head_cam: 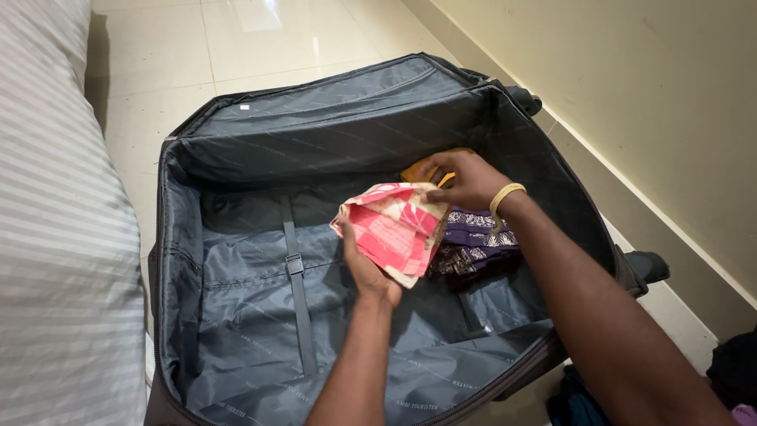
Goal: The person folds a pink cloth and a patterned cloth on a white bedsheet, then places them into an open suitcase. They handle several folded garments, including purple and yellow items, arranging them inside the suitcase.
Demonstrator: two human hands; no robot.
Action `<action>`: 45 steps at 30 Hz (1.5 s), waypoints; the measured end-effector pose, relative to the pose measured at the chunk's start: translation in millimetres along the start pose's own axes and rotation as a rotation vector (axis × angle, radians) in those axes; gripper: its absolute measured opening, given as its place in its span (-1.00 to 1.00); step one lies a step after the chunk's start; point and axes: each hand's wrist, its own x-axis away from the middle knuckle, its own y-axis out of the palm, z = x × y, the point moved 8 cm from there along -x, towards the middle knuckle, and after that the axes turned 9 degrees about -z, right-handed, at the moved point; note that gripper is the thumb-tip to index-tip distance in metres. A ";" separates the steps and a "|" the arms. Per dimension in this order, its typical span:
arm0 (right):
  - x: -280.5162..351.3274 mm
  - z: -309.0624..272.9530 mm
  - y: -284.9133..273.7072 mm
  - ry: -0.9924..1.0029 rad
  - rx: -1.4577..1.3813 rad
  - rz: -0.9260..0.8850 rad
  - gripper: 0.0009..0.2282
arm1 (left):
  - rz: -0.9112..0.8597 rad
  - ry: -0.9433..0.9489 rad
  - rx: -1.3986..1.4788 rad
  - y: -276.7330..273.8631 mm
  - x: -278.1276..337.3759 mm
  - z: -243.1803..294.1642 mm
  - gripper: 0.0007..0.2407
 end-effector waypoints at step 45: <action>-9.5 21.3 3.0 -0.045 -0.409 0.124 -0.84 | 0.182 0.275 -0.893 -32.8 -12.4 27.2 -0.57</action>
